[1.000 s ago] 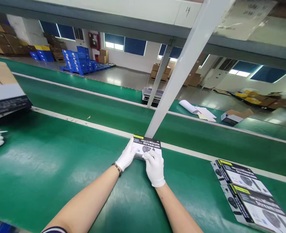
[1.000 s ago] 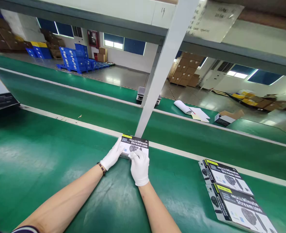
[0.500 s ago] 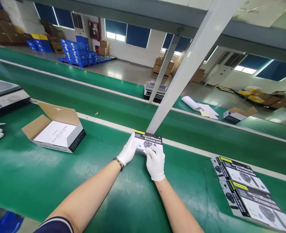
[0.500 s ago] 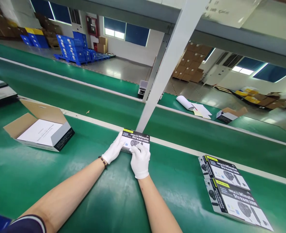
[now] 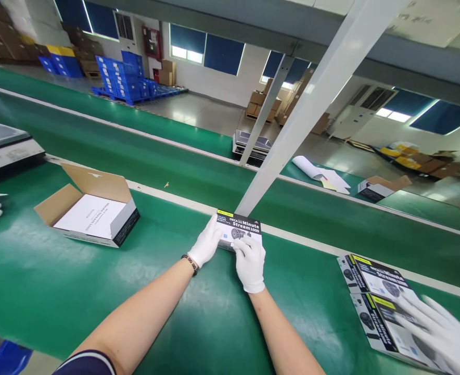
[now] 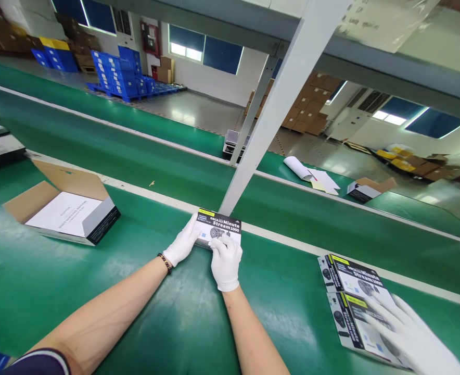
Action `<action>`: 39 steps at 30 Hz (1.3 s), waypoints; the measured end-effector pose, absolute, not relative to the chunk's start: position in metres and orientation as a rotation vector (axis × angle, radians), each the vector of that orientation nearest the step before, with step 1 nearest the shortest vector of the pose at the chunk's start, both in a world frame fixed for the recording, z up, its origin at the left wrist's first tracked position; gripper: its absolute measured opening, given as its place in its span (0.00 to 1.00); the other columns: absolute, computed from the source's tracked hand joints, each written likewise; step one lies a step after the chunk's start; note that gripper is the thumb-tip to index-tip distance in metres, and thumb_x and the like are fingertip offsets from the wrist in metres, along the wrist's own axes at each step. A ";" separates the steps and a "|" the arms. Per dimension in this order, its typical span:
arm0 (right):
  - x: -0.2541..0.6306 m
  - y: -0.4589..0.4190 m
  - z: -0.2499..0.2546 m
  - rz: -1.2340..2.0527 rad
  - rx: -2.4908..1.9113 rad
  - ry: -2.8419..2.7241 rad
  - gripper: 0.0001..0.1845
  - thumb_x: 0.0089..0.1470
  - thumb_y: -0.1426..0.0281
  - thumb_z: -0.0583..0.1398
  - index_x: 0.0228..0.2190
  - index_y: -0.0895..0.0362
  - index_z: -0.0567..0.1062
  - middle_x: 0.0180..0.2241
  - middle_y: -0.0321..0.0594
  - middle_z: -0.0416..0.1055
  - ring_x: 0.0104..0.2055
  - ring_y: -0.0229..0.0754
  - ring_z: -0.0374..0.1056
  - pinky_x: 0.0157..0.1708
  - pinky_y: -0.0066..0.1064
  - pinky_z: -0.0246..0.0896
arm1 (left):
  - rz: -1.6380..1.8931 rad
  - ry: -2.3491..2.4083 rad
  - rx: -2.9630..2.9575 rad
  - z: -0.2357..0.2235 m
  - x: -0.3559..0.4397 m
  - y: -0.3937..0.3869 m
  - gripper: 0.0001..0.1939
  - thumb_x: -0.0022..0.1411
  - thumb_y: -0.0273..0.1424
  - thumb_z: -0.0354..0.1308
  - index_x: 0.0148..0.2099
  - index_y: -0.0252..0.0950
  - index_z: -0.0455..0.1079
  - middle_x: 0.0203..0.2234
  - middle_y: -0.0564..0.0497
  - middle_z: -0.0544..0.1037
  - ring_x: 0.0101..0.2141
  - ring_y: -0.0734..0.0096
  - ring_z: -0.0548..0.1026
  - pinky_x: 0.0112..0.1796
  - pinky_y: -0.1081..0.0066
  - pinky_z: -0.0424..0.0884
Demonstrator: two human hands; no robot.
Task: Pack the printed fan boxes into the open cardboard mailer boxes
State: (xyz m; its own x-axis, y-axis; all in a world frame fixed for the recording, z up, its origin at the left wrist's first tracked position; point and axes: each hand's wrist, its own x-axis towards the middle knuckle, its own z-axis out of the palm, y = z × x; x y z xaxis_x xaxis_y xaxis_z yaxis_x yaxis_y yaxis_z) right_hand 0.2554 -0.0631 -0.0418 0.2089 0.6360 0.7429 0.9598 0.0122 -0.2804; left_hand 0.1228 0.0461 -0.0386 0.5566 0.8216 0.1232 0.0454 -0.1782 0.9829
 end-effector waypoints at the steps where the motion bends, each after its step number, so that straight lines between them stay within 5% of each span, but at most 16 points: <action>1: 0.254 -0.062 -0.043 -0.527 -1.720 -1.466 0.08 0.56 0.74 0.57 0.32 0.54 0.77 0.32 0.40 0.76 0.38 0.45 0.71 0.39 0.38 0.67 | 0.818 0.754 1.611 -0.038 0.123 0.046 0.33 0.65 0.38 0.51 0.69 0.34 0.54 0.64 0.46 0.62 0.63 0.57 0.60 0.64 0.60 0.53; 5: 0.252 -0.056 -0.043 -0.577 -1.740 -1.317 0.10 0.55 0.73 0.58 0.41 0.57 0.74 0.37 0.46 0.77 0.39 0.47 0.72 0.40 0.41 0.69 | 0.785 0.755 1.620 -0.036 0.123 0.046 0.34 0.65 0.38 0.50 0.70 0.34 0.50 0.64 0.45 0.62 0.62 0.56 0.61 0.64 0.58 0.54; 9: 0.262 -0.060 -0.029 -0.494 -1.765 -1.477 0.09 0.59 0.72 0.55 0.34 0.55 0.76 0.36 0.43 0.78 0.38 0.45 0.73 0.39 0.37 0.69 | 0.793 0.726 1.651 -0.034 0.122 0.047 0.34 0.66 0.40 0.48 0.70 0.33 0.49 0.64 0.44 0.61 0.63 0.56 0.60 0.65 0.58 0.52; 14: 0.257 -0.070 -0.004 -0.570 -1.843 -1.516 0.21 0.66 0.69 0.45 0.38 0.57 0.76 0.39 0.46 0.77 0.42 0.45 0.72 0.42 0.37 0.67 | 0.737 0.650 1.645 -0.036 0.120 0.045 0.35 0.66 0.46 0.47 0.69 0.33 0.52 0.67 0.45 0.55 0.66 0.60 0.53 0.66 0.62 0.45; 19: 0.229 -0.076 -0.006 -0.746 -2.065 -1.577 0.14 0.59 0.59 0.58 0.43 0.50 0.76 0.45 0.46 0.75 0.47 0.55 0.67 0.45 0.48 0.61 | 0.428 0.376 1.739 -0.041 0.115 0.040 0.34 0.65 0.53 0.45 0.64 0.38 0.63 0.63 0.48 0.62 0.63 0.62 0.61 0.65 0.64 0.53; 24: 0.282 -0.127 0.002 -0.969 -2.325 -1.405 0.10 0.55 0.71 0.56 0.35 0.49 0.77 0.36 0.43 0.74 0.40 0.51 0.66 0.40 0.44 0.59 | 0.394 0.428 1.844 -0.044 0.114 0.043 0.29 0.63 0.53 0.48 0.57 0.42 0.72 0.58 0.51 0.70 0.61 0.58 0.65 0.64 0.58 0.54; 26: 0.312 -0.155 0.004 -1.035 -2.346 -1.242 0.14 0.52 0.77 0.52 0.32 0.54 0.77 0.33 0.49 0.73 0.40 0.54 0.65 0.42 0.51 0.58 | 0.401 0.483 1.857 -0.044 0.117 0.041 0.29 0.62 0.53 0.51 0.57 0.43 0.72 0.58 0.50 0.70 0.62 0.56 0.63 0.64 0.57 0.54; 32: 0.346 -0.151 -0.046 -0.928 -2.343 -1.098 0.20 0.52 0.74 0.48 0.38 0.57 0.78 0.44 0.55 0.76 0.48 0.61 0.68 0.48 0.67 0.52 | 0.766 0.623 1.941 -0.032 0.130 0.028 0.21 0.63 0.47 0.53 0.49 0.41 0.77 0.55 0.47 0.74 0.59 0.56 0.67 0.64 0.54 0.54; 36: 0.326 -0.122 -0.071 -0.694 -2.187 -1.393 0.21 0.55 0.70 0.47 0.34 0.53 0.80 0.40 0.49 0.79 0.46 0.55 0.71 0.52 0.60 0.57 | 1.124 0.820 2.071 -0.004 0.100 0.022 0.16 0.65 0.43 0.51 0.40 0.45 0.79 0.49 0.48 0.78 0.62 0.51 0.61 0.66 0.46 0.35; 39: 0.322 -0.118 -0.071 -0.651 -2.120 -1.435 0.21 0.55 0.68 0.47 0.33 0.52 0.80 0.40 0.48 0.79 0.45 0.53 0.73 0.52 0.55 0.60 | 1.322 0.946 2.176 0.019 0.040 0.029 0.14 0.63 0.46 0.54 0.34 0.48 0.78 0.47 0.50 0.78 0.63 0.48 0.59 0.66 0.49 0.32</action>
